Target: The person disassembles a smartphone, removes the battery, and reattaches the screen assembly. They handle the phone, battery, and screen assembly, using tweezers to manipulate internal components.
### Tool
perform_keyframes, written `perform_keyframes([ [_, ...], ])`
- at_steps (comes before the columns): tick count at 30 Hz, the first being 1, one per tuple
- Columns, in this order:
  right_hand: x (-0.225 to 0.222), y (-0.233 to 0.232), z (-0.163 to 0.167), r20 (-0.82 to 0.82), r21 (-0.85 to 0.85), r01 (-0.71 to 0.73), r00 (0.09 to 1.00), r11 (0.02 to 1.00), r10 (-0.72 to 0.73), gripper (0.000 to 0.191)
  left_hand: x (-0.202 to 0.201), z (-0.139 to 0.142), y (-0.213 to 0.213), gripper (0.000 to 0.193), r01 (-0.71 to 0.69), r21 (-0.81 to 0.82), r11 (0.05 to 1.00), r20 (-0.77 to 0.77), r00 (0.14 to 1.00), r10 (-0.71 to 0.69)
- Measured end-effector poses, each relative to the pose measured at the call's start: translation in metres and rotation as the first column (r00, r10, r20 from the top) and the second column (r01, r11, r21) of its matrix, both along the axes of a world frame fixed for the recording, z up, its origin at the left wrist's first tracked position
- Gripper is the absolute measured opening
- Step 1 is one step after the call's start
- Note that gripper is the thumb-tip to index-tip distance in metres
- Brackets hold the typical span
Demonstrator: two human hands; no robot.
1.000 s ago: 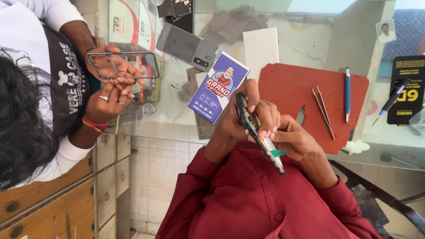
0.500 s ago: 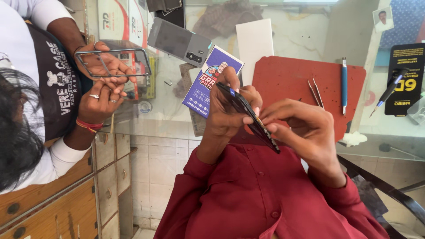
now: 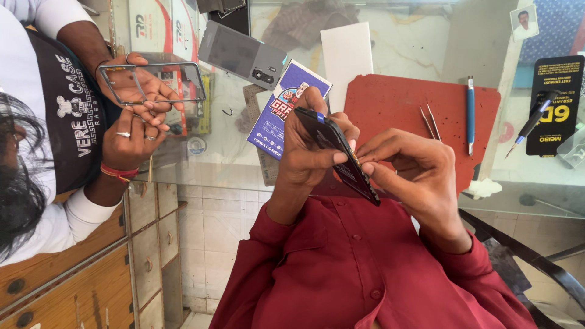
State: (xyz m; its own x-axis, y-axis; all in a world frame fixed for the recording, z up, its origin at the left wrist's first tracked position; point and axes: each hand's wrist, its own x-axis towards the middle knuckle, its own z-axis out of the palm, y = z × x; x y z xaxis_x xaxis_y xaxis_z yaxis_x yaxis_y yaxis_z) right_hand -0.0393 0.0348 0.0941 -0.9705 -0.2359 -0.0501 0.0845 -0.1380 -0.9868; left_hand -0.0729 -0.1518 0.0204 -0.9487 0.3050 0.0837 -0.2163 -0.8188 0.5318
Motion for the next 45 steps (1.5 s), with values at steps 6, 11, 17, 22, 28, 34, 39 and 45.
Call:
perform_keyframes([
  [6, 0.001, 0.001, -0.002, 0.038, 0.001, 0.015, 0.999, 1.0, -0.015, 0.004, 0.0, 0.002, -0.001, 0.057, -0.004, -0.056, 0.998, 0.013, 1.0, 0.005],
  [11, 0.001, 0.002, -0.007, 0.043, -0.033, 0.016, 0.999, 0.999, -0.014, 0.005, -0.002, 0.0, 0.002, 0.051, 0.007, -0.009, 1.0, -0.002, 1.0, -0.007],
  [17, 0.002, 0.004, -0.013, 0.066, -0.079, 0.031, 0.997, 0.996, -0.026, 0.007, -0.003, 0.002, 0.005, 0.05, -0.008, 0.011, 1.0, -0.023, 1.0, 0.009],
  [22, 0.002, 0.005, -0.018, 0.066, -0.118, 0.042, 0.997, 0.992, -0.034, 0.007, -0.002, 0.006, 0.004, 0.05, -0.012, -0.034, 0.999, -0.02, 1.0, 0.011],
  [28, 0.003, 0.006, -0.021, 0.063, -0.103, 0.052, 0.997, 0.993, -0.046, 0.01, -0.002, 0.008, 0.007, 0.051, -0.023, -0.03, 0.999, -0.021, 1.0, 0.022],
  [34, 0.004, 0.007, -0.024, 0.078, -0.104, 0.064, 0.995, 0.993, -0.056, 0.01, -0.002, 0.007, 0.007, 0.051, -0.025, -0.042, 0.999, -0.015, 1.0, 0.024],
  [39, 0.003, 0.008, -0.025, 0.09, -0.124, 0.067, 0.994, 0.99, -0.056, 0.011, -0.001, 0.007, 0.007, 0.05, -0.031, -0.038, 0.999, -0.025, 0.999, 0.031],
  [45, 0.004, 0.009, -0.027, 0.097, -0.136, 0.069, 0.994, 0.988, -0.056, 0.011, -0.001, 0.007, 0.008, 0.049, -0.029, -0.047, 0.998, -0.006, 1.0, 0.028],
])
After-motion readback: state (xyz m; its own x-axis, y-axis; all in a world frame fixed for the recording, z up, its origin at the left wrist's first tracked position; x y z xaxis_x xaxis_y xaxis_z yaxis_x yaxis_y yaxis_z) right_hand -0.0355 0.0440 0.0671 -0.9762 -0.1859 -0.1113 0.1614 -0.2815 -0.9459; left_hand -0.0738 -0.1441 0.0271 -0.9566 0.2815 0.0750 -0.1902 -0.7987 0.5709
